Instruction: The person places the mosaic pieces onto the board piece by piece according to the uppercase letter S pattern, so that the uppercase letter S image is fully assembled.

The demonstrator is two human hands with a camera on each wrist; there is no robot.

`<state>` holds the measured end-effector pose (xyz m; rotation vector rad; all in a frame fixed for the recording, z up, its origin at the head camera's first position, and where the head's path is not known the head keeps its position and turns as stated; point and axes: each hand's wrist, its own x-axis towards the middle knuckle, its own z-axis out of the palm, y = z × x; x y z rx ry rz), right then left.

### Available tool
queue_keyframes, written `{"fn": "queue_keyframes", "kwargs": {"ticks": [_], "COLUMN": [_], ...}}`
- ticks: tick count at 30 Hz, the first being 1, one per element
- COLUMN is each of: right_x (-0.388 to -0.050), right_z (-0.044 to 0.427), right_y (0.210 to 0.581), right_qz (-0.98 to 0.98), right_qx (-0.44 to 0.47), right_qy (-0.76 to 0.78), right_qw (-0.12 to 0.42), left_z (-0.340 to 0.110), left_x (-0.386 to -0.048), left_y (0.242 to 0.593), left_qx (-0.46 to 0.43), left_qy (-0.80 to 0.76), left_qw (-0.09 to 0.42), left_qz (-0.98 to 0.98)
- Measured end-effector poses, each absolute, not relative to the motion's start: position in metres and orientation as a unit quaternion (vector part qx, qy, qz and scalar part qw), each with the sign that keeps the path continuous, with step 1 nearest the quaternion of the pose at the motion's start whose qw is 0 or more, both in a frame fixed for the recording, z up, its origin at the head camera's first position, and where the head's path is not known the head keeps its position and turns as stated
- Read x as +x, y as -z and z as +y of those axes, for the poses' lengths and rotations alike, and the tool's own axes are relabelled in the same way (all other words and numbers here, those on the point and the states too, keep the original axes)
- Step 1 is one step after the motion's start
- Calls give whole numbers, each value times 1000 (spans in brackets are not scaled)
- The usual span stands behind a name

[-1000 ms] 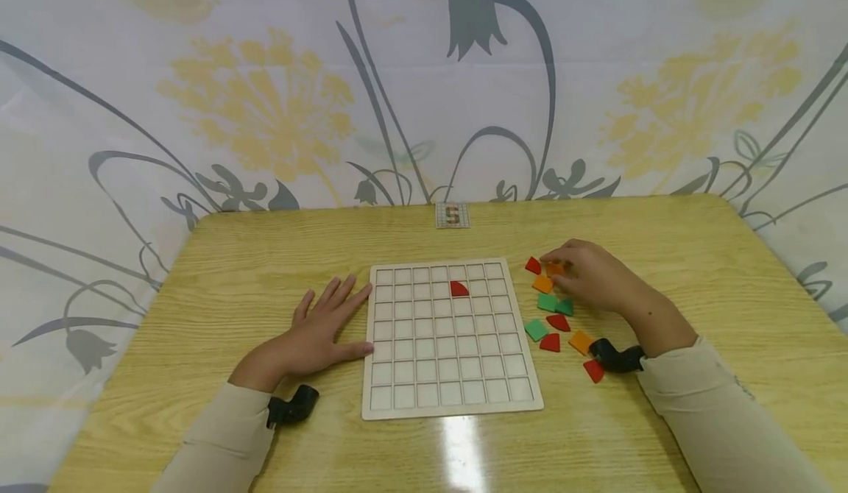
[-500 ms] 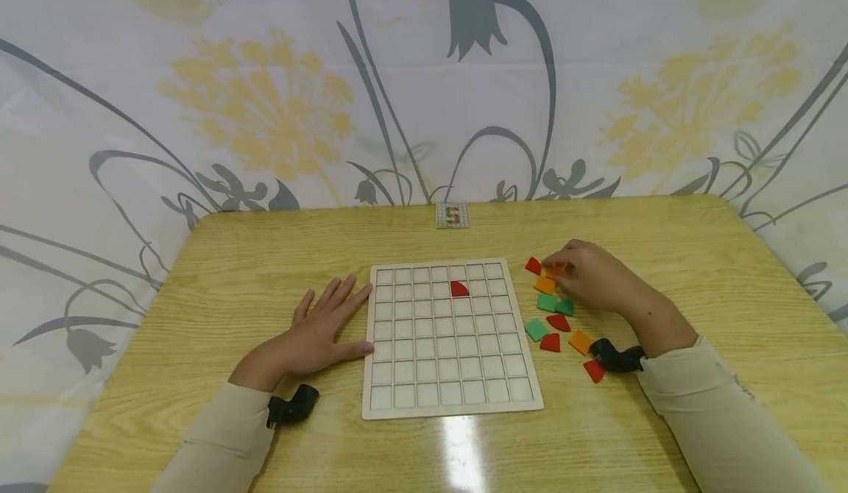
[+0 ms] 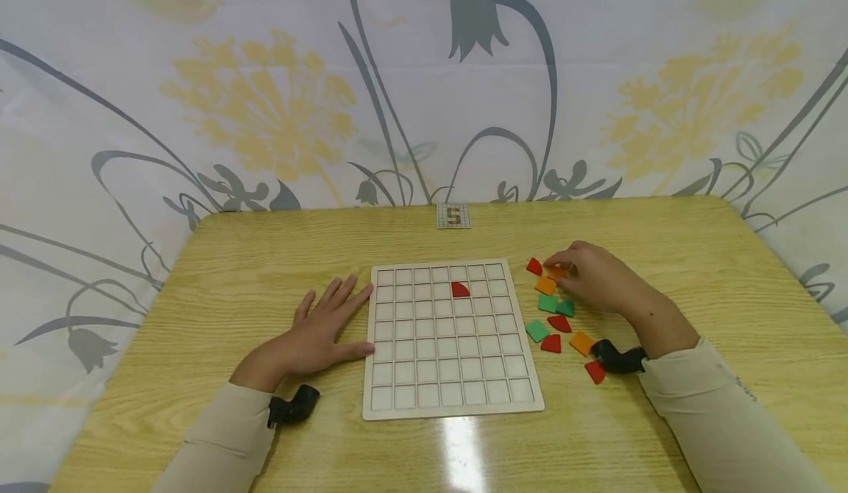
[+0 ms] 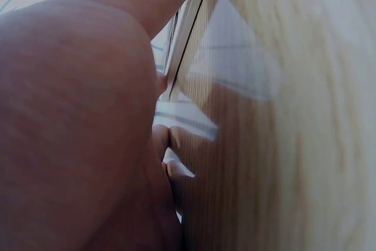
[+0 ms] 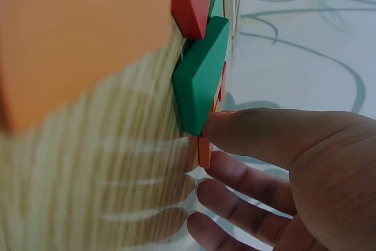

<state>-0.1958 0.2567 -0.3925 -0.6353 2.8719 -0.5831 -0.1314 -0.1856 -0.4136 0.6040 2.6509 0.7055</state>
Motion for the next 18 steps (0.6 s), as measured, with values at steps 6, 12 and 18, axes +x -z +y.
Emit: {"fn": "queue_keyframes", "kwargs": {"ticks": [6,12,18], "right_x": [-195,-193,-192], "right_z": [258,257,246], "right_y": [390,386,375], "right_qz": [956,958,955], "right_qx": [-215,-217,-228], "right_qy": [190,180,189], "right_qw": [67,54,29], "left_z": [-186,-187,-187], "left_x": [-131,-132,-133], "left_y": [412,415,414], "left_qx": [211,213,214], "left_qy": [-252,-251,-257], "left_qw": [170,166,166], "left_qz": [929,930,928]}}
